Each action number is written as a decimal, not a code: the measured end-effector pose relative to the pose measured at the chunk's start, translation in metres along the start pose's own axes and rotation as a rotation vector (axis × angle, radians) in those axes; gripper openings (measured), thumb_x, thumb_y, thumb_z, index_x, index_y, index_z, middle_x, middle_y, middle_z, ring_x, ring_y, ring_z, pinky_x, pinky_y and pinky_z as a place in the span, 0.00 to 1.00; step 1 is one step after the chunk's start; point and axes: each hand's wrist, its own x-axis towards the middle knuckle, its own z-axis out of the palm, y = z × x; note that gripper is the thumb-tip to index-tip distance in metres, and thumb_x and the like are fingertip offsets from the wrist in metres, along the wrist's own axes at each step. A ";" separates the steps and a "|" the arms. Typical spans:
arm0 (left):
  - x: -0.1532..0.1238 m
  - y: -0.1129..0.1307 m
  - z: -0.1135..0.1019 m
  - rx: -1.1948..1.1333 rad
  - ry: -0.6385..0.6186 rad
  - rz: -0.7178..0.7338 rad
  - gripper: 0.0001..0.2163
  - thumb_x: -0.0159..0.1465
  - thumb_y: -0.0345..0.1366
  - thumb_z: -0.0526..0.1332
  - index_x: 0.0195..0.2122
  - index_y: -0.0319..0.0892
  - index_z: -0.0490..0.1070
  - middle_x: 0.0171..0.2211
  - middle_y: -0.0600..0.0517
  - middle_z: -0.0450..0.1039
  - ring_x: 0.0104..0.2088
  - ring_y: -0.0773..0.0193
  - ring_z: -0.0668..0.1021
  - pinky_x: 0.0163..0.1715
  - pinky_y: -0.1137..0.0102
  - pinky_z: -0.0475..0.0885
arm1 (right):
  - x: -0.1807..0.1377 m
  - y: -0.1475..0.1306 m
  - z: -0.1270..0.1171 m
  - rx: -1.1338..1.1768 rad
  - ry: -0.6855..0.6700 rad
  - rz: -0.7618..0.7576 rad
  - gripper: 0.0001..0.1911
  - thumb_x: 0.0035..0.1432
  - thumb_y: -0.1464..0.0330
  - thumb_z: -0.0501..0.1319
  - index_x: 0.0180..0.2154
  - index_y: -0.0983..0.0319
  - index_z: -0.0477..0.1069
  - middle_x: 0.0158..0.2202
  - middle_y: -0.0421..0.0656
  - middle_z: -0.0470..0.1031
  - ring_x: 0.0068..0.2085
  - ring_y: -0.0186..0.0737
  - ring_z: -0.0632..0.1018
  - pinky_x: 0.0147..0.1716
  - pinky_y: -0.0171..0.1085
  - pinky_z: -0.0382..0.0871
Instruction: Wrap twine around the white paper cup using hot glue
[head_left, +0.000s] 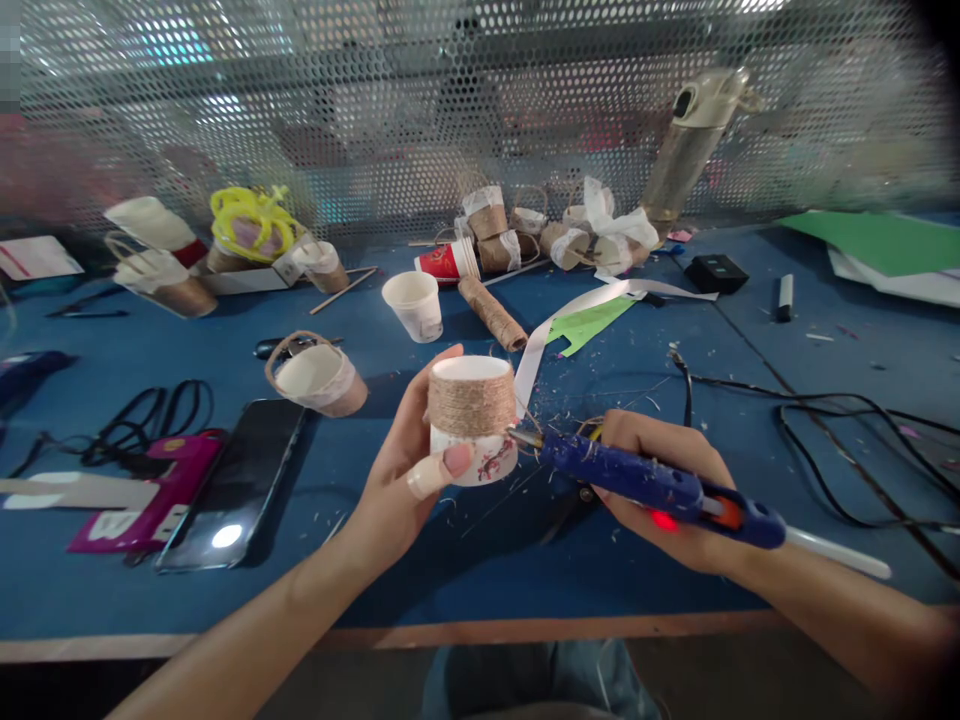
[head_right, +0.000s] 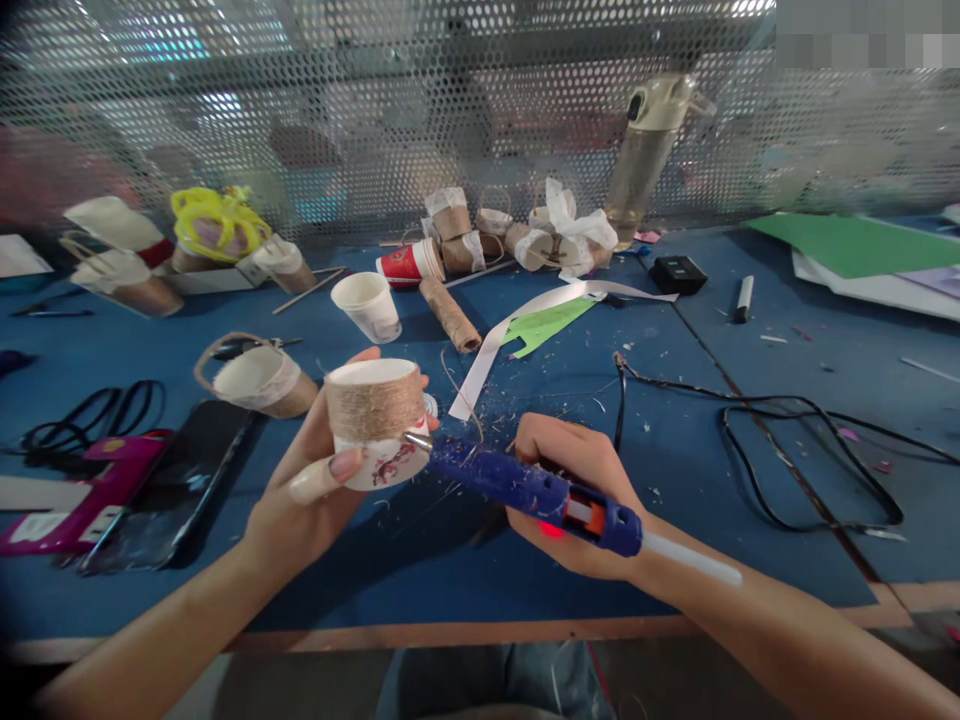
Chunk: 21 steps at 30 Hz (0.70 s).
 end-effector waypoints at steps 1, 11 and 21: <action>-0.001 -0.001 -0.001 0.020 0.003 0.011 0.31 0.63 0.39 0.69 0.67 0.58 0.65 0.61 0.48 0.73 0.54 0.48 0.80 0.54 0.55 0.75 | 0.000 -0.001 0.000 -0.017 -0.002 -0.011 0.12 0.57 0.75 0.63 0.28 0.56 0.62 0.27 0.38 0.70 0.28 0.39 0.72 0.29 0.41 0.64; -0.003 -0.001 -0.006 0.089 -0.007 0.057 0.32 0.63 0.41 0.70 0.68 0.59 0.64 0.64 0.51 0.71 0.59 0.48 0.76 0.59 0.56 0.73 | -0.001 -0.004 -0.002 -0.071 0.000 0.020 0.15 0.53 0.77 0.62 0.28 0.56 0.57 0.26 0.36 0.66 0.26 0.36 0.66 0.27 0.39 0.59; -0.003 0.001 -0.003 0.071 -0.014 0.019 0.30 0.64 0.41 0.69 0.67 0.61 0.66 0.64 0.54 0.72 0.59 0.50 0.75 0.57 0.59 0.74 | 0.000 -0.005 0.001 -0.101 0.011 -0.032 0.17 0.52 0.76 0.62 0.28 0.56 0.54 0.25 0.35 0.62 0.25 0.36 0.64 0.27 0.39 0.58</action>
